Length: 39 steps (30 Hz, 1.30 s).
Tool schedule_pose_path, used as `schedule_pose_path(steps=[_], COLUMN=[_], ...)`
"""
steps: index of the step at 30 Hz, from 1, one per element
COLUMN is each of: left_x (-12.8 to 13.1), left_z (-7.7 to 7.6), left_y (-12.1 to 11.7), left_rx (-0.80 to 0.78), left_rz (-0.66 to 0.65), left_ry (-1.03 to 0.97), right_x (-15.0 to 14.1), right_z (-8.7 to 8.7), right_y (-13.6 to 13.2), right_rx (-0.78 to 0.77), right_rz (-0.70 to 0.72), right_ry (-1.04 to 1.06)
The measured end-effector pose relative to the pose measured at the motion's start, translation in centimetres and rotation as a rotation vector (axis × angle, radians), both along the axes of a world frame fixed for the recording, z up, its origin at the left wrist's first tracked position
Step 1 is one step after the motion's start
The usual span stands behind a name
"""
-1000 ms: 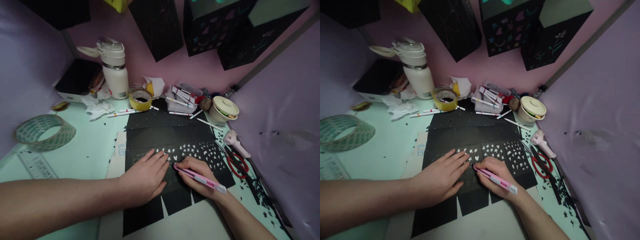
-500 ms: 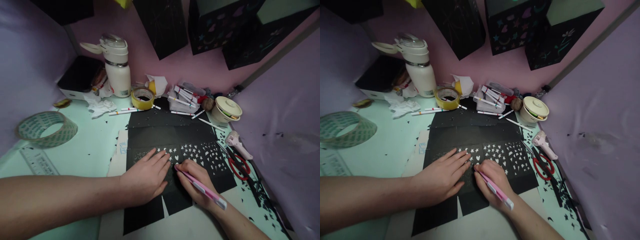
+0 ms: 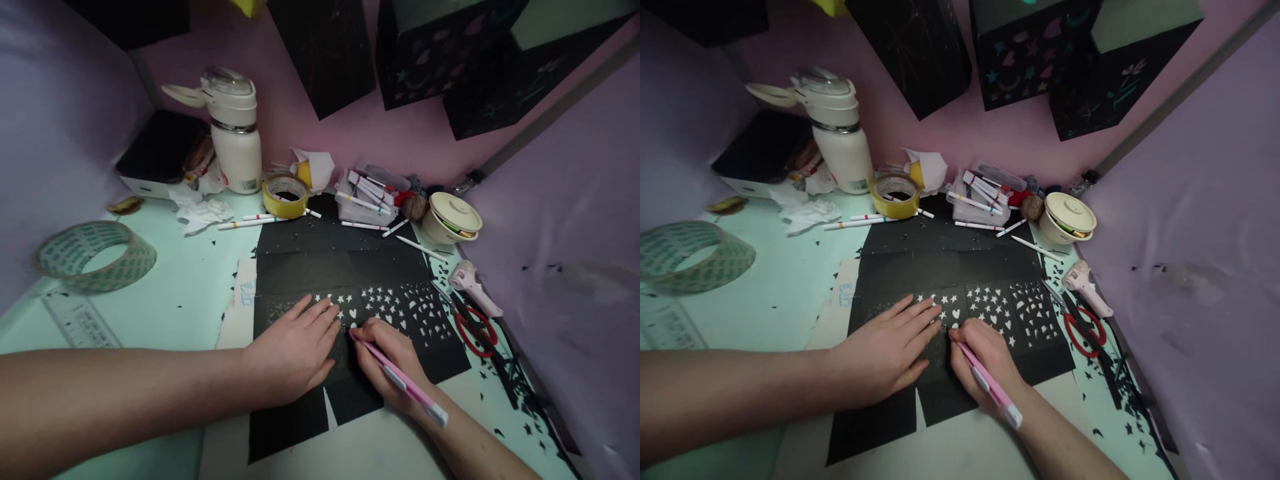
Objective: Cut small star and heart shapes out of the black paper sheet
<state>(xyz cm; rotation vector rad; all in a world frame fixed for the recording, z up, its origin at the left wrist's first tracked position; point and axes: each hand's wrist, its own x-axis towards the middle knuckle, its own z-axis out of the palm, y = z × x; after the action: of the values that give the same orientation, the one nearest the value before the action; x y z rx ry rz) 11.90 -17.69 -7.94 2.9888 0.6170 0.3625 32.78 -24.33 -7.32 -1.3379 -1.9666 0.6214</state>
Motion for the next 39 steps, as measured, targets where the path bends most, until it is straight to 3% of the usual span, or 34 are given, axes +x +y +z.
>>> schedule_pose_path(steps=[39], left_x=[0.06], left_z=[-0.04], left_y=[-0.02], left_rx=[0.001], left_rz=[0.008], left_ry=[-0.018], right_x=[0.02], right_z=[-0.48], right_y=[0.10], right_rx=[0.045], right_rz=[-0.007], right_ry=[-0.003])
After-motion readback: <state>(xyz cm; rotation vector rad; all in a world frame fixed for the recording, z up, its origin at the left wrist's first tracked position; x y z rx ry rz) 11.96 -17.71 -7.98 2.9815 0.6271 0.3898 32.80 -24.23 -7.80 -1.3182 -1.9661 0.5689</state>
